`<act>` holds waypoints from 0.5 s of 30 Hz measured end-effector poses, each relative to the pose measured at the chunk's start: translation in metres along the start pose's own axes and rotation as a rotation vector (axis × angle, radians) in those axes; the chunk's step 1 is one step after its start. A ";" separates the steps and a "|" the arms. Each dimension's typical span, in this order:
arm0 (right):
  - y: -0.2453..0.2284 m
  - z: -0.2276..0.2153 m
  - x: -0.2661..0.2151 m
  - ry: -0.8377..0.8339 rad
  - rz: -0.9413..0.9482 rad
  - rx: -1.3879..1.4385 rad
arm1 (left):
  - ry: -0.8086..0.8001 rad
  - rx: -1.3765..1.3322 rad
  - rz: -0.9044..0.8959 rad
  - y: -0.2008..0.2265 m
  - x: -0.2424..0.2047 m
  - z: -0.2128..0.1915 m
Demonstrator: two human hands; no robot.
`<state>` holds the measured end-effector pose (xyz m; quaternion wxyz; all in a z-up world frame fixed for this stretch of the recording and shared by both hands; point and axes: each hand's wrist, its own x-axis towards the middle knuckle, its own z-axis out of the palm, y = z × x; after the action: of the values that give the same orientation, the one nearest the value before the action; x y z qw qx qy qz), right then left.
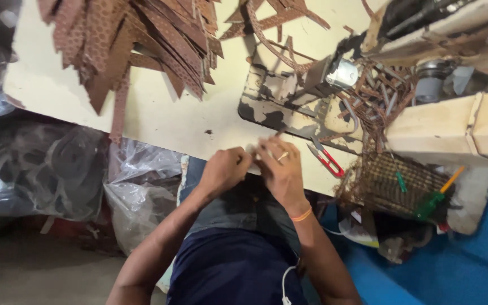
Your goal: Trimming excess material from patterned leather shoe straps using small scissors.
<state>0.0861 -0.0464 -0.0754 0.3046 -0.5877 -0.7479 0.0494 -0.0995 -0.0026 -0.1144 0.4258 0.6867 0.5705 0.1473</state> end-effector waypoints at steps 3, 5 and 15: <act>0.007 0.009 -0.004 -0.022 -0.081 -0.011 | -0.116 -0.311 -0.075 -0.005 -0.009 -0.019; 0.001 0.004 0.000 -0.012 -0.082 -0.025 | -0.173 -0.477 -0.152 -0.004 -0.017 -0.033; -0.039 -0.011 0.002 -0.139 0.178 0.207 | -0.031 -0.412 0.113 -0.024 0.024 -0.062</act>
<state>0.0583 -0.0598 -0.0487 0.3055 -0.6122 -0.7032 0.1932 -0.1500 0.0449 -0.1025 0.5571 0.6182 0.4822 0.2738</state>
